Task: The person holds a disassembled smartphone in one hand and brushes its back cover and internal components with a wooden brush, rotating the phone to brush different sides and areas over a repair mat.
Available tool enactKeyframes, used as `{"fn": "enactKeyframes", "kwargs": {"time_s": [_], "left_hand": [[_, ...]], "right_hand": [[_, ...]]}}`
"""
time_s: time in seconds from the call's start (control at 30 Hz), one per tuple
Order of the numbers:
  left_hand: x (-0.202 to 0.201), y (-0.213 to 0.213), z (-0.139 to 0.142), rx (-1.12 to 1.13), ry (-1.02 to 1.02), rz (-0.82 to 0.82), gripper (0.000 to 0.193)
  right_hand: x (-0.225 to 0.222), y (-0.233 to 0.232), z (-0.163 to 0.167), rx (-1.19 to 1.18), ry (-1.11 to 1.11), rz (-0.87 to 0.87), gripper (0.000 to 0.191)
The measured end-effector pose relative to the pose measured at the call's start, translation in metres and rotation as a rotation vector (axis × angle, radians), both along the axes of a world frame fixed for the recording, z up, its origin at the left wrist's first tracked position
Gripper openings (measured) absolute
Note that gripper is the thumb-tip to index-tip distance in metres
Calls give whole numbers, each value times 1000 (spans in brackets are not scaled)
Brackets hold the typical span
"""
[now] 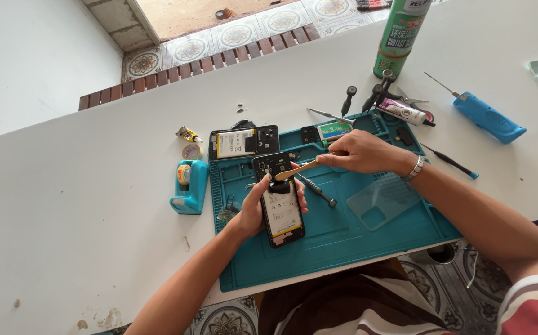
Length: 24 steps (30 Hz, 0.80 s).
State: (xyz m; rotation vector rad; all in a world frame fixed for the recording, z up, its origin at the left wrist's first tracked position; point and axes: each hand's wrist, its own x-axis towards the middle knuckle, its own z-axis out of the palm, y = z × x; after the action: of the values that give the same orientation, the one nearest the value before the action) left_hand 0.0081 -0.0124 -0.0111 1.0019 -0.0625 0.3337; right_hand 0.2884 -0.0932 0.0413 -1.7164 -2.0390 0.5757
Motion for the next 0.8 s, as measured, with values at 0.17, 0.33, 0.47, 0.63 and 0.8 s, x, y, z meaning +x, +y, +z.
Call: {"fn": "enactKeyframes", "kwargs": {"time_s": [0.17, 0.33, 0.47, 0.63, 0.8], "left_hand": [[0, 1, -1, -10, 3, -1, 67], [1, 1, -3, 3, 15, 13, 67], [1, 0, -3, -1, 10, -2, 67], [0, 0, -1, -2, 15, -6, 67], [0, 0, -1, -11, 20, -1, 67]], "right_hand": [[0, 1, 0, -19, 4, -6, 64], [-1, 0, 1, -47, 6, -15, 64], [-1, 0, 2, -46, 2, -23, 64], [-3, -1, 3, -46, 8, -16, 64], [-3, -1, 4, -76, -12, -39, 65]]}}
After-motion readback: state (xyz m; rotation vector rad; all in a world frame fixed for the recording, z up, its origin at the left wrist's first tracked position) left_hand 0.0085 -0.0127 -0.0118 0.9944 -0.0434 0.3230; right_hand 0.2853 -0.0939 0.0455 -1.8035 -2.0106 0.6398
